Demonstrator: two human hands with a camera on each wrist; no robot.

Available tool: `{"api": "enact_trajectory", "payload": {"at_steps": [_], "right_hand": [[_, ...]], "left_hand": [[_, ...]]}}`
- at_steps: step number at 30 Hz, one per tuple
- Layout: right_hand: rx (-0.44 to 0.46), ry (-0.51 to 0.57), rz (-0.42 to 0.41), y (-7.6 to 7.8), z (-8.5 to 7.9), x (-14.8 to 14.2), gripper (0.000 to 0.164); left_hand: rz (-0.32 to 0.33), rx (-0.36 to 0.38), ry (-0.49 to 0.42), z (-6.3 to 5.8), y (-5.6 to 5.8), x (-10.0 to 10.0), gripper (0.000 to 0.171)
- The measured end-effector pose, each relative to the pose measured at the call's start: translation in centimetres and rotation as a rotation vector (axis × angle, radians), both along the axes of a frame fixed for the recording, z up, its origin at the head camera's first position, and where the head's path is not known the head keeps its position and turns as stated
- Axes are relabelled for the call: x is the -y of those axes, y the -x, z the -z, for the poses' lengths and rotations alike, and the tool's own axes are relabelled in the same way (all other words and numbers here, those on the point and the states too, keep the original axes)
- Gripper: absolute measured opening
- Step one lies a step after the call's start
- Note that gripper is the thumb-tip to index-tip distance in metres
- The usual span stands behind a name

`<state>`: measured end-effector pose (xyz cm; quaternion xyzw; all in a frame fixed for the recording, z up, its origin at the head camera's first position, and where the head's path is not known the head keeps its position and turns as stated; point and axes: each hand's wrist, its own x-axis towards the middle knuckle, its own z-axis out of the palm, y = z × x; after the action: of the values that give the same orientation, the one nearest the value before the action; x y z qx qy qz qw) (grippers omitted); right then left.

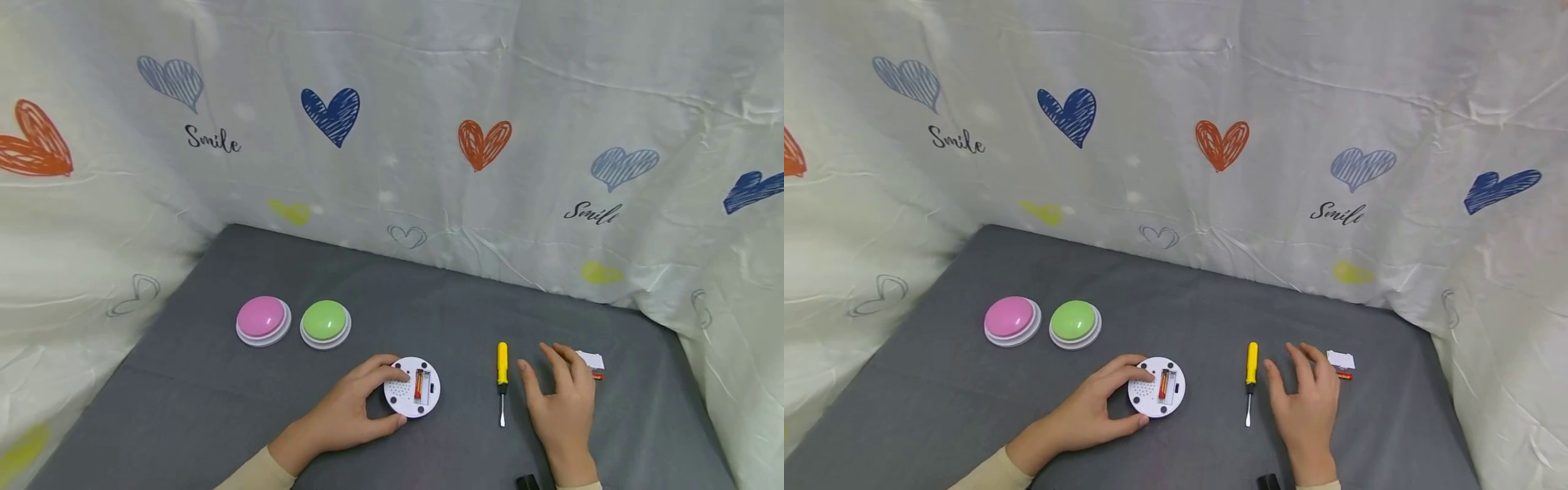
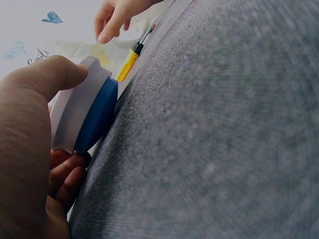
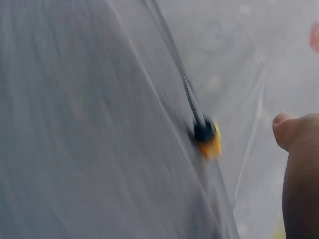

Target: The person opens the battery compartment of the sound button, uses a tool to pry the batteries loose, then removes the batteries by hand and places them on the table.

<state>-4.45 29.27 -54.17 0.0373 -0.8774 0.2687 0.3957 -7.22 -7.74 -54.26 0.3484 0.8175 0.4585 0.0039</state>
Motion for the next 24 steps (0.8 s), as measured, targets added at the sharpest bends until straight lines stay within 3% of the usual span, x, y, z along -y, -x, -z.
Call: {"api": "enact_trajectory", "payload": {"at_steps": [6, 16, 19, 24], "right_hand": [[0.034, -0.086, -0.126, 0.5, -0.2, 3.4, 0.062], [-0.011, -0.141, -0.365, 1.4, -0.7, 8.1, 0.058], [0.035, -0.138, -0.456, 1.5, -0.9, 8.9, 0.057], [0.185, -0.072, -0.595, 1.5, -1.1, 9.9, 0.053]], "left_hand": [[-0.001, -0.011, 0.003, 0.0, 0.1, 0.3, 0.055], [0.002, 0.007, 0.007, -0.3, 0.1, 0.5, 0.055], [0.008, -0.008, 0.007, -0.2, 0.1, 0.5, 0.055], [0.021, -0.027, 0.001, -0.2, -0.1, 0.3, 0.054]]}}
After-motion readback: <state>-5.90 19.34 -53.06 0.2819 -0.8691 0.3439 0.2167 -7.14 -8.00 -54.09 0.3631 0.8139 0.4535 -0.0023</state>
